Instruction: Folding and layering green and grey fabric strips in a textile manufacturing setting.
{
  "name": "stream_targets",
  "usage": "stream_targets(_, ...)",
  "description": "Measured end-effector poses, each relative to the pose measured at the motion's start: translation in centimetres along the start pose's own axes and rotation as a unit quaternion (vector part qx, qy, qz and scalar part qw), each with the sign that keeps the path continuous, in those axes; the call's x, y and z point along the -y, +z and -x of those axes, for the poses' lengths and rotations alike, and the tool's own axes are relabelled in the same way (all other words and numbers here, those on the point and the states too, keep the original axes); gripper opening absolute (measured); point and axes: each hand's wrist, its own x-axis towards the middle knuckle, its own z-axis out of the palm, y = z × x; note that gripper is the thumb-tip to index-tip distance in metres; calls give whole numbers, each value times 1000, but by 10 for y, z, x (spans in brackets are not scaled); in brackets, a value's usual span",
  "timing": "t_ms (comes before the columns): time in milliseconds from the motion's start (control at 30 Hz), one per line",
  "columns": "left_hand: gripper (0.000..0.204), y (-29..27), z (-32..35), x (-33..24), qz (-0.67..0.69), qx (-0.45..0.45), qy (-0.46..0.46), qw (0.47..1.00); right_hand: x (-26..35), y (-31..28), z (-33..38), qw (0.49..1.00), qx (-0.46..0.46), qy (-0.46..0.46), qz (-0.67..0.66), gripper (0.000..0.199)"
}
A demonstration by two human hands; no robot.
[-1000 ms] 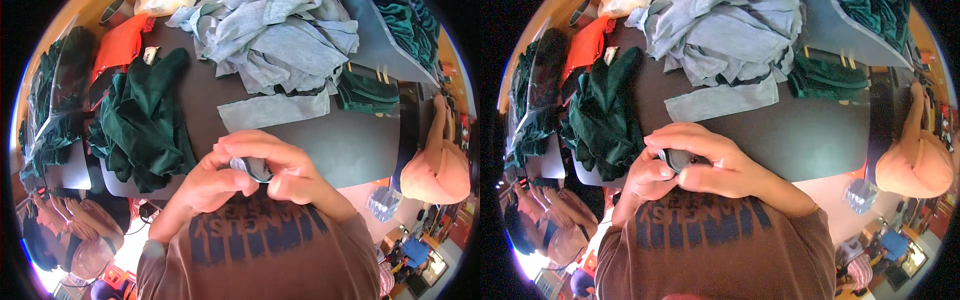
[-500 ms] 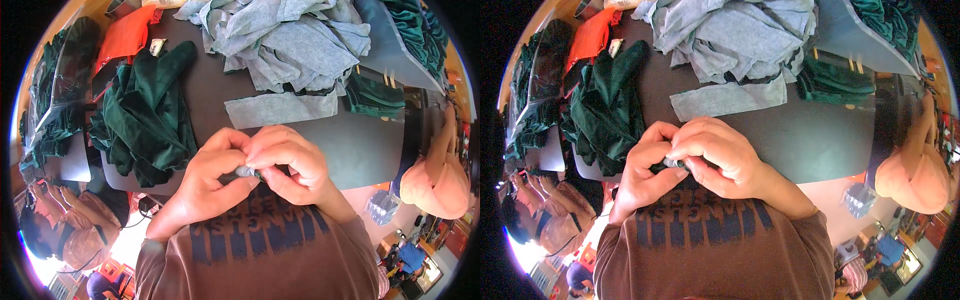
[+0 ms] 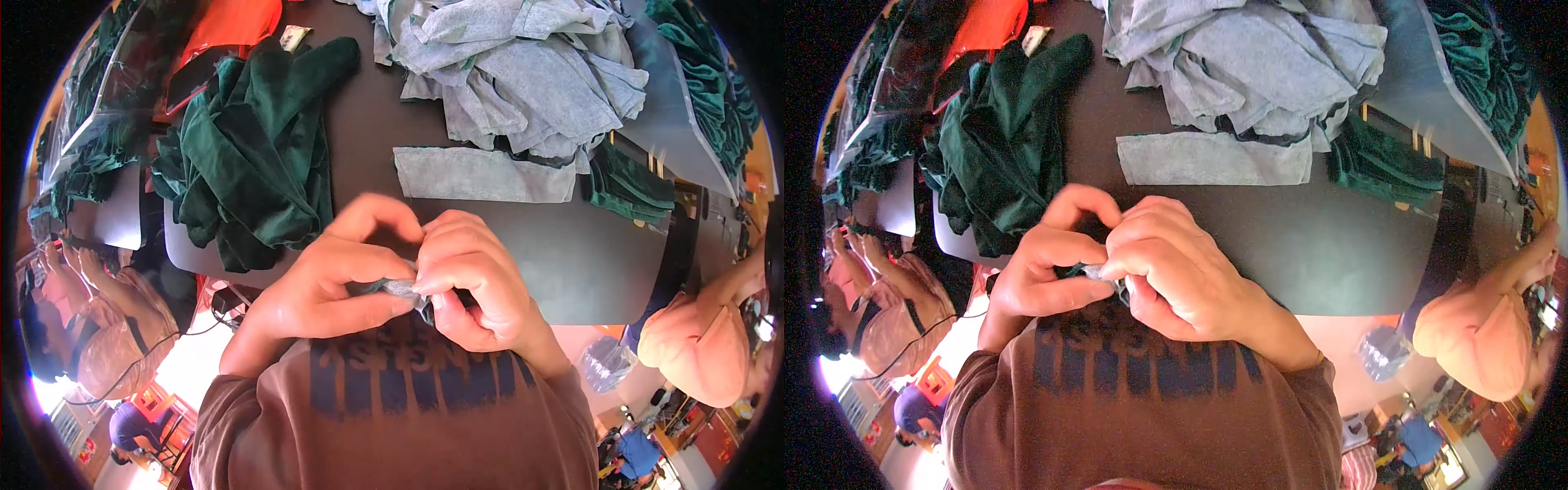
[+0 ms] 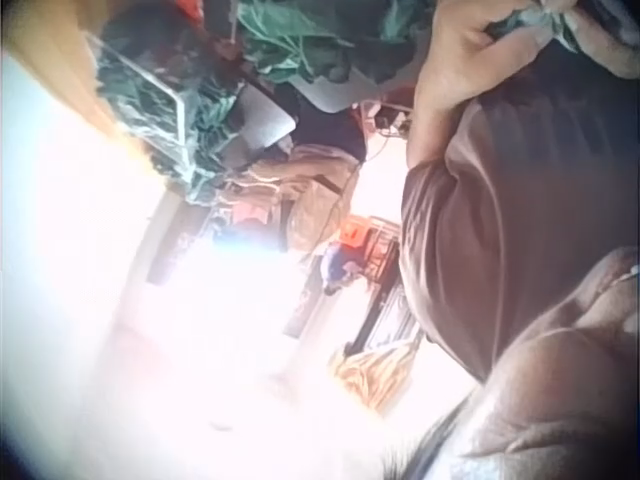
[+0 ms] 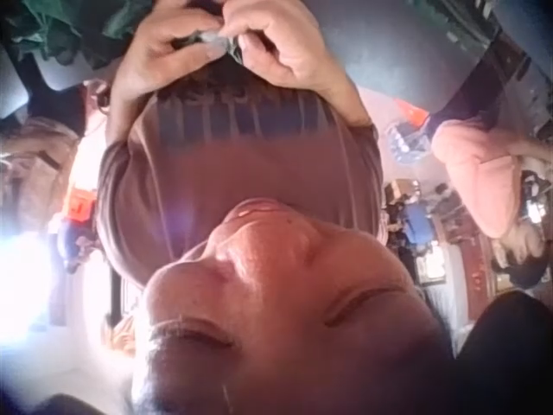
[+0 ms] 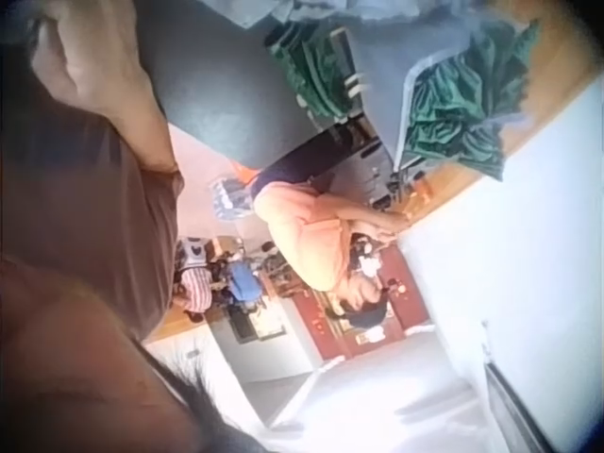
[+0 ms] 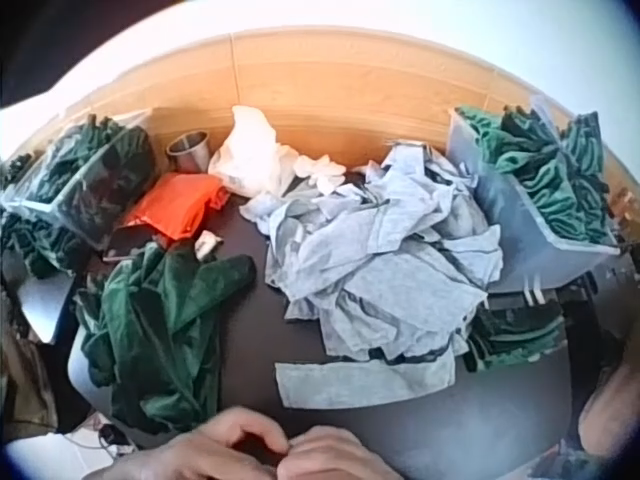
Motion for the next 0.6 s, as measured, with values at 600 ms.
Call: stream_targets(600,31,5,-9,-2,-212,-111,140,961,-3,7,3,996,-60,2,-63,26)
